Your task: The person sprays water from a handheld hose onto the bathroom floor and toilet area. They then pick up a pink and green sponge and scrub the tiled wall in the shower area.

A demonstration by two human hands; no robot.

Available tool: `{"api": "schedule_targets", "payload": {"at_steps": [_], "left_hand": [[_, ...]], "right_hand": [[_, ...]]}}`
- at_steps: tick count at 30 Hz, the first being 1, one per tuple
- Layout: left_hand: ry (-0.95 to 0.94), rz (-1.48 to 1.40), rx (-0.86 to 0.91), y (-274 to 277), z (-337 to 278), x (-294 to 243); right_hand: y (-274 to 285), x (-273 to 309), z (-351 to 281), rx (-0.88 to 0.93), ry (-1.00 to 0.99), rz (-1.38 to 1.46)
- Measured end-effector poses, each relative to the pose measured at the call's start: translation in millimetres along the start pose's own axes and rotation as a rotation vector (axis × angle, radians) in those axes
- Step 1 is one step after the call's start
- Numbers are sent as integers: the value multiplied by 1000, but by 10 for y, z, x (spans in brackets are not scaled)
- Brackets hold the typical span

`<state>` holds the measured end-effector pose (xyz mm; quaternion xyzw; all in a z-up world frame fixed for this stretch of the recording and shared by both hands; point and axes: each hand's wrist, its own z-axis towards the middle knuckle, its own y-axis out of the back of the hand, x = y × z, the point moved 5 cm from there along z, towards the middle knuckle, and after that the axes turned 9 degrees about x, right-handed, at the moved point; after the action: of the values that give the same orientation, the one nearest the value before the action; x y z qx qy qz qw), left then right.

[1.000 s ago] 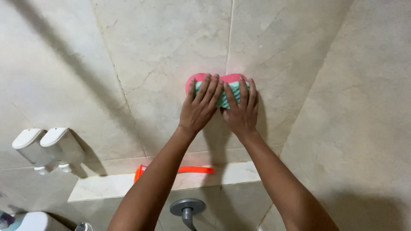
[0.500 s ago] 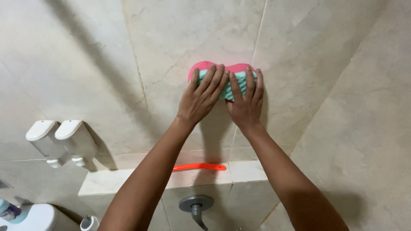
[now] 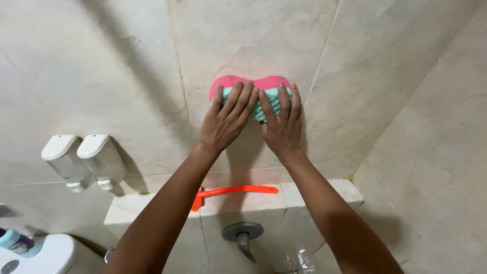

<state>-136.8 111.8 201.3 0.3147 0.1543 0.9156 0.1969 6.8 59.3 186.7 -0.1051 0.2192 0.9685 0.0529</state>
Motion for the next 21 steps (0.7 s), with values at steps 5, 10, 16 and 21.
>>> {"api": "schedule_targets", "payload": {"at_steps": [5, 10, 16, 21], "left_hand": [[-41, -10, -14, 30, 218, -132], [-42, 3, -41, 120, 468, -75], [-4, 8, -63, 183, 528, 209], [33, 8, -64, 202, 320, 443]], "right_hand": [[97, -221, -9, 52, 32, 67], [235, -341, 201, 55, 29, 66], [262, -205, 474, 16, 34, 61], [252, 90, 585, -50, 45, 53]]}}
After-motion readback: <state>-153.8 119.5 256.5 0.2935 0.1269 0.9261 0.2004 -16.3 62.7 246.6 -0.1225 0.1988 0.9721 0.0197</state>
